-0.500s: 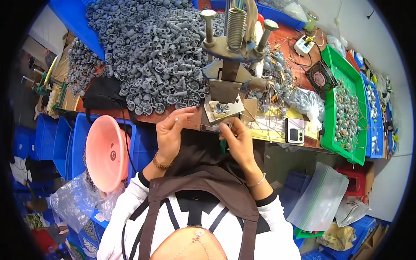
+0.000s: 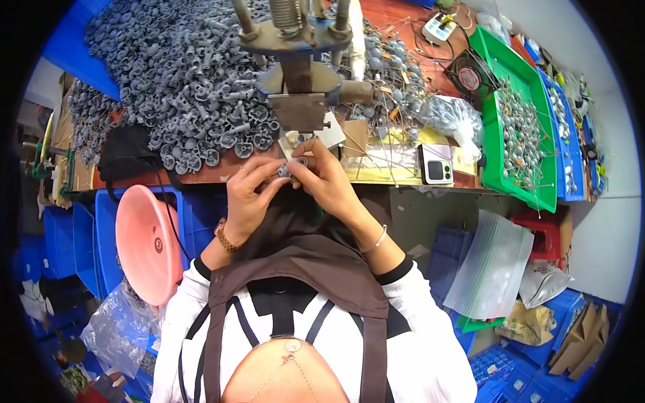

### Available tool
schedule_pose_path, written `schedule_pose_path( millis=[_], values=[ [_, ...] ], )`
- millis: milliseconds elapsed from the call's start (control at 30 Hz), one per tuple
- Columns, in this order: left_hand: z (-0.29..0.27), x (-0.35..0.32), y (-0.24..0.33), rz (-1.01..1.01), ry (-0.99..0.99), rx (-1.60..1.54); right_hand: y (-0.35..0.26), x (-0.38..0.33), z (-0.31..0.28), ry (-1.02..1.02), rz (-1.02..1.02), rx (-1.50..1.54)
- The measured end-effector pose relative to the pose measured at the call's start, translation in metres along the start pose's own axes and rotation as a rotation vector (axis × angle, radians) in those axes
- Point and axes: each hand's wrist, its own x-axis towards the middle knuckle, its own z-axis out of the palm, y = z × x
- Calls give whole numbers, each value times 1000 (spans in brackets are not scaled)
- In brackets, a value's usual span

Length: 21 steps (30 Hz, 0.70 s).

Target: Using a manual press tool to assemble small plastic toy components at a factory workbench.

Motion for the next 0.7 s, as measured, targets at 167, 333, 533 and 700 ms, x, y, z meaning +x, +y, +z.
schedule_pose_path(
  millis=[167,333,533,700],
  values=[
    [7,11,-13,-106,2,-48,14,8,-3,100,-10,-70],
    [17,26,-27,-168,20,-12,14,5,-1,419,-351,-951],
    [25,43,-30,51,59,120,6,3,-12,374,-314,-1085],
    [3,61,-30,34,-263,144,-61,42,-84,538,-482,-557]
  ],
)
